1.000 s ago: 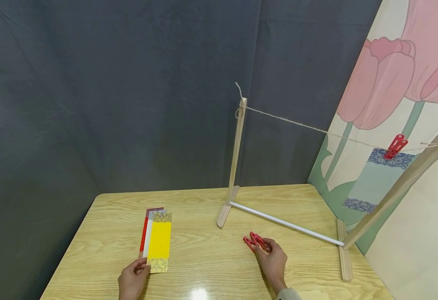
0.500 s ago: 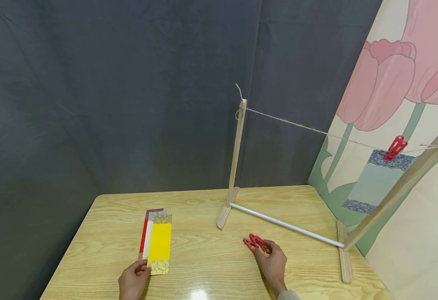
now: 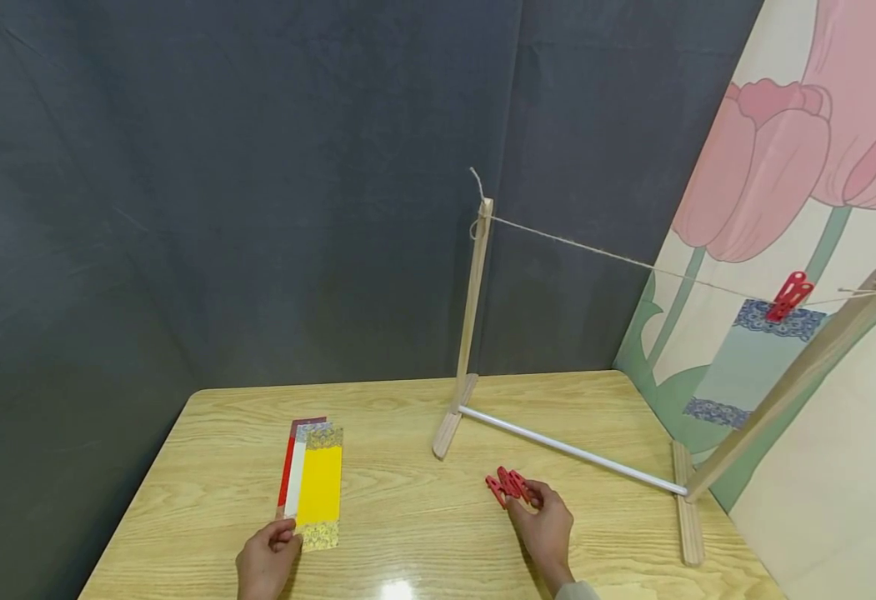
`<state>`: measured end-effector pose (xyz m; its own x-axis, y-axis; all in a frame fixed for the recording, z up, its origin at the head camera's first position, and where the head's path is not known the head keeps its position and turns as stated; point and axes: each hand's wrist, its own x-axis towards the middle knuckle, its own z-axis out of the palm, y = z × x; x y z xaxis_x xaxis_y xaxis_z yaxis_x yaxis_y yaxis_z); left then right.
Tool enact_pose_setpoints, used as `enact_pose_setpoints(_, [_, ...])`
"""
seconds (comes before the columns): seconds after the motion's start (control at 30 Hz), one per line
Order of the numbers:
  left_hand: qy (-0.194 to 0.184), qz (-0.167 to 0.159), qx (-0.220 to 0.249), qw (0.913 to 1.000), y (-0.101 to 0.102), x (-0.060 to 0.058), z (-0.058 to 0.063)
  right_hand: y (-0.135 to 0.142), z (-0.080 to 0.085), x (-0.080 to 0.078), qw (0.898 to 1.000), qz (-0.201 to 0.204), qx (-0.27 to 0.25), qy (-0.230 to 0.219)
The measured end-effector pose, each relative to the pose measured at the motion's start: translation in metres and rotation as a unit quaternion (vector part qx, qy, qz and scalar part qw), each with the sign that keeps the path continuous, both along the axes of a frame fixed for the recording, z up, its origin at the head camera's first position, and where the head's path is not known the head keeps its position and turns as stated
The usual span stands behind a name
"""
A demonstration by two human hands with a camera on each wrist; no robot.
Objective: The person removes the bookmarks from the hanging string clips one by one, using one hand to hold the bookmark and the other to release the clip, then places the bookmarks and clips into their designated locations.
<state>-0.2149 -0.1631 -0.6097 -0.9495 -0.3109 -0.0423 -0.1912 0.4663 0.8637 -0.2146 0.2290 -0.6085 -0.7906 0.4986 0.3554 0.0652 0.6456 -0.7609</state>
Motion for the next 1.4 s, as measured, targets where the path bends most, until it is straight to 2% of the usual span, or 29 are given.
enact_pose_setpoints(0.27, [0.008,-0.002,-0.005,1.0000,-0.003,0.001,0.002,-0.001,0.003,0.001,1.000,-0.003,-0.006,-0.014])
enact_pose_setpoints(0.57, [-0.008,0.010,-0.001,0.9999,-0.002,-0.001,0.003,0.002,0.000,0.000,1.000,-0.005,-0.007,0.000])
enact_pose_setpoints(0.83, [-0.009,0.009,0.005,0.9999,-0.001,-0.002,0.004,0.004,0.006,0.001,1.000,0.002,-0.016,0.003])
enact_pose_setpoints(1.23, [0.035,0.011,-0.004,0.9993,0.004,-0.003,0.007,0.010,0.018,0.003,0.999,0.020,0.016,0.038])
enact_pose_setpoints(1.4, [0.040,0.011,0.000,0.9991,0.006,-0.004,0.008,0.011,0.025,0.004,0.998,0.030,0.019,0.046])
